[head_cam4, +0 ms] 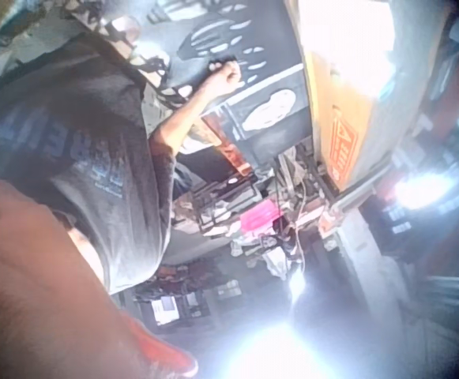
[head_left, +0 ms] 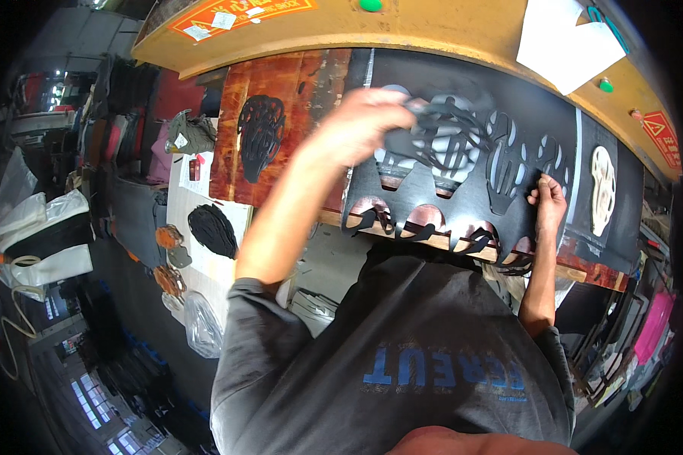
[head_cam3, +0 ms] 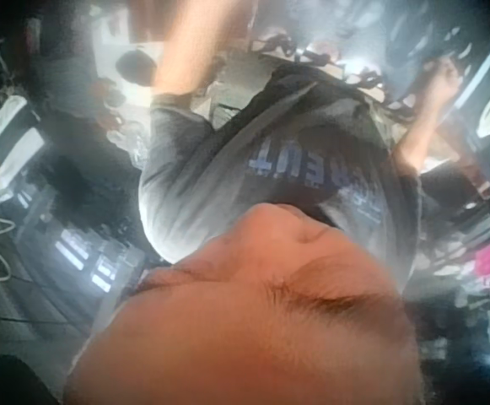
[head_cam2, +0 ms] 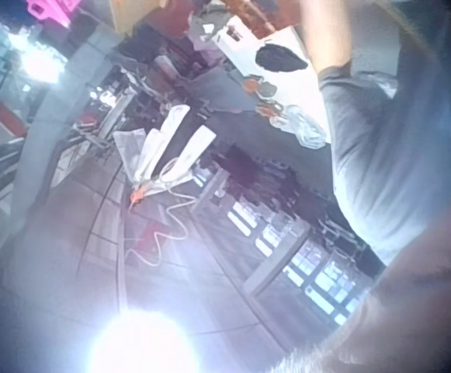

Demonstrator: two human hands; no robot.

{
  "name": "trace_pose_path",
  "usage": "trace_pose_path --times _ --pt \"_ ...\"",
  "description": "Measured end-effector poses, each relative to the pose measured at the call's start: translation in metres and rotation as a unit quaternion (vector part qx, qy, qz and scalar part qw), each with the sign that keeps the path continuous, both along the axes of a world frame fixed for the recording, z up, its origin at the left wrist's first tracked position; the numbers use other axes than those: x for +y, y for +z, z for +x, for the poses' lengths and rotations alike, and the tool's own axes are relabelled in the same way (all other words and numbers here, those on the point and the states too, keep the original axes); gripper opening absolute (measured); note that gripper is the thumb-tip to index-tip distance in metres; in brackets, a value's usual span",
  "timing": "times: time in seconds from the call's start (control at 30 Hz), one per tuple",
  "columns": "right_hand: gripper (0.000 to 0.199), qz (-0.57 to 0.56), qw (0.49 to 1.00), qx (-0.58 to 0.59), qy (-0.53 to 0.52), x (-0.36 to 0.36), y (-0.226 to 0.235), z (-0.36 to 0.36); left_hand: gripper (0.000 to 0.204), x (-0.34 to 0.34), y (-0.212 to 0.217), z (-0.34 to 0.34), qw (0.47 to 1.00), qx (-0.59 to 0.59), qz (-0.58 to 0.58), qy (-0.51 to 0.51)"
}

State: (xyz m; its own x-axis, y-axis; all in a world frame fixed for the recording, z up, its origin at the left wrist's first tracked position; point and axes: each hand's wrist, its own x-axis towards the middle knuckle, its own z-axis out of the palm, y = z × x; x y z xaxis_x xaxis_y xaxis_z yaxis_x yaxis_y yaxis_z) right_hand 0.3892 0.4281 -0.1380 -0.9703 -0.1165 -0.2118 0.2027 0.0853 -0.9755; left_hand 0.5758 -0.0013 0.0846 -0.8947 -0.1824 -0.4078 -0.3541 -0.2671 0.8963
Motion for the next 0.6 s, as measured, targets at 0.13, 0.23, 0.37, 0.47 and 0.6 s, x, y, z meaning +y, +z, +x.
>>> trace_pose_path --times 0.13,0.23,0.37,0.47,0.6 --pt "0.023 0.022 1.000 -0.010 -0.001 0.001 -0.003 -0.003 0.029 -0.083 0.055 0.042 0.995 0.055 -0.018 0.081" --pt "0.022 0.044 0.998 -0.035 -0.016 0.000 -0.003 -0.006 0.025 -0.140 0.073 0.068 0.988 0.107 -0.029 0.110" --pt "0.024 0.052 0.998 -0.035 -0.007 -0.003 0.003 -0.004 0.037 -0.201 0.041 0.124 0.970 0.091 -0.117 0.191" --pt "0.030 0.069 0.997 -0.024 0.020 -0.008 0.011 0.002 0.057 -0.225 -0.032 0.188 0.930 -0.035 -0.207 0.301" --pt "0.023 0.031 0.999 -0.039 -0.002 -0.009 0.028 0.009 0.048 -0.214 -0.122 0.221 0.865 -0.238 -0.347 0.275"
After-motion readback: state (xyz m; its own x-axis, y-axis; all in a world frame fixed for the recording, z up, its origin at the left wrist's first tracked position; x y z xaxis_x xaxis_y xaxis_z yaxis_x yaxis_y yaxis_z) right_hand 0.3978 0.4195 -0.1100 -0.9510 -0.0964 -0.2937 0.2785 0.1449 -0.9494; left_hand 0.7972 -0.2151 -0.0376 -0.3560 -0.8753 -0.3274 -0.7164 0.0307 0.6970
